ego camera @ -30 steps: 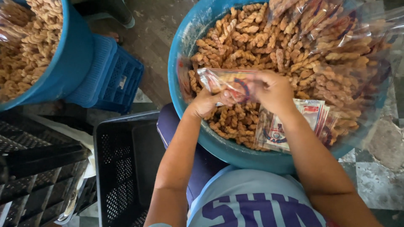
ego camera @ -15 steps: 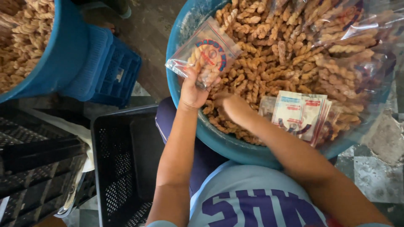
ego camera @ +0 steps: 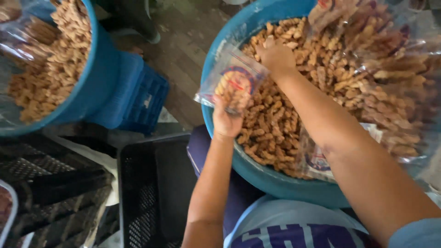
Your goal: The person scoops twisted fried snacks from a large blue basin and places them into small clear plastic bags. The person then folds the top of each bag to close it and sets it aside. The process is repeated continuously throughout the clip.
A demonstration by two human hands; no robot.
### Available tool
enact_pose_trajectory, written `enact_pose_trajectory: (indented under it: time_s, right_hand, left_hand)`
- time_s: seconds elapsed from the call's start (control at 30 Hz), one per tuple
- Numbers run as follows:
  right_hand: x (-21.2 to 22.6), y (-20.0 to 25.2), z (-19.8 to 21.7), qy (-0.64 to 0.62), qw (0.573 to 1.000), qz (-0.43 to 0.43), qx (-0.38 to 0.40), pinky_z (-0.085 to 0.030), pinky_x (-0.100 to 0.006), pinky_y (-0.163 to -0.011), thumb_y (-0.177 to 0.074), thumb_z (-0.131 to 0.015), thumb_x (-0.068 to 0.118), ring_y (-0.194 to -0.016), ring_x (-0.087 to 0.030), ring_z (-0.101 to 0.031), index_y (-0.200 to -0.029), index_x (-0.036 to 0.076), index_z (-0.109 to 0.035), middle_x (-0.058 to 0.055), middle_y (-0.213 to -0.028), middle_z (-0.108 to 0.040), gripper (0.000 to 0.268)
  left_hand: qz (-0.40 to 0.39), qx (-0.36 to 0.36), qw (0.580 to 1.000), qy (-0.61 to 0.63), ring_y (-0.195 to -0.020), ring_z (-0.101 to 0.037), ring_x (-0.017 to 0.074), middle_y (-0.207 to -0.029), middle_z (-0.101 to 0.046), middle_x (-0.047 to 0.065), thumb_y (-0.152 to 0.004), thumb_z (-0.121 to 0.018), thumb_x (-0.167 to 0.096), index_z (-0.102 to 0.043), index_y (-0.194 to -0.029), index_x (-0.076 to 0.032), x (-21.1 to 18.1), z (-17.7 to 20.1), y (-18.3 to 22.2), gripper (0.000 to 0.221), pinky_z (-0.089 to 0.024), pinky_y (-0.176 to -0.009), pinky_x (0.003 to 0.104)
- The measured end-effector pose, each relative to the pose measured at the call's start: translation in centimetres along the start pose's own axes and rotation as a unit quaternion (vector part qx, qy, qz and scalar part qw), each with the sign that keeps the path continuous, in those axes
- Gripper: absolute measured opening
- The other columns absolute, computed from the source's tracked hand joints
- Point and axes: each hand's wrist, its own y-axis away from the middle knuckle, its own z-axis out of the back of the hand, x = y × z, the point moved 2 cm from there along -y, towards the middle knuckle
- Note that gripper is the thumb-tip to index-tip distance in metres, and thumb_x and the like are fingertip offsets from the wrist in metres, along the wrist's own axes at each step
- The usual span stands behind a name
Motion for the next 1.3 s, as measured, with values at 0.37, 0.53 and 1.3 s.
enact_pose_trajectory:
  time_s: [0.37, 0.53, 1.3]
  right_hand:
    - [-0.4, 0.3, 2.6, -0.156, 0.986, 0.045, -0.047, -0.01, -0.034, -0.048, -0.083, -0.044, 0.0, -0.05, -0.014, -0.013, -0.064, 0.014, -0.013, -0.001, -0.061, -0.011, 0.04]
    - [-7.9, 6.1, 3.9, -0.41, 0.87, 0.066, -0.265, -0.051, -0.026, -0.068, -0.09, -0.066, 0.001, -0.078, -0.018, -0.063, -0.104, 0.002, -0.063, -0.011, -0.095, -0.064, 0.015]
    - [-5.4, 19.5, 3.0, -0.603, 0.641, 0.077, -0.468, -0.052, -0.031, -0.08, -0.081, -0.068, -0.011, -0.101, -0.023, -0.057, -0.083, 0.001, -0.052, -0.013, -0.109, -0.055, 0.02]
  left_hand:
    - [0.088, -0.005, 0.986, -0.143, -0.13, -0.037, 0.033, -0.143, -0.034, 0.016, -0.071, -0.059, -0.056, -0.028, -0.141, -0.002, -1.4, -4.4, 1.1, 0.094, -0.038, -0.104, 0.044]
    - [0.105, 0.085, 0.986, -0.102, -0.104, -0.059, 0.0316, -0.118, -0.057, 0.018, -0.082, -0.062, -0.048, -0.038, -0.137, -0.001, -0.2, -2.0, 1.0, 0.077, -0.05, -0.089, 0.043]
    - [0.196, 0.044, 0.976, -0.084, -0.095, -0.065, 0.0352, -0.106, -0.065, 0.015, -0.077, -0.066, -0.046, -0.057, -0.104, -0.015, -0.7, -7.2, 3.6, 0.042, -0.056, -0.076, 0.049]
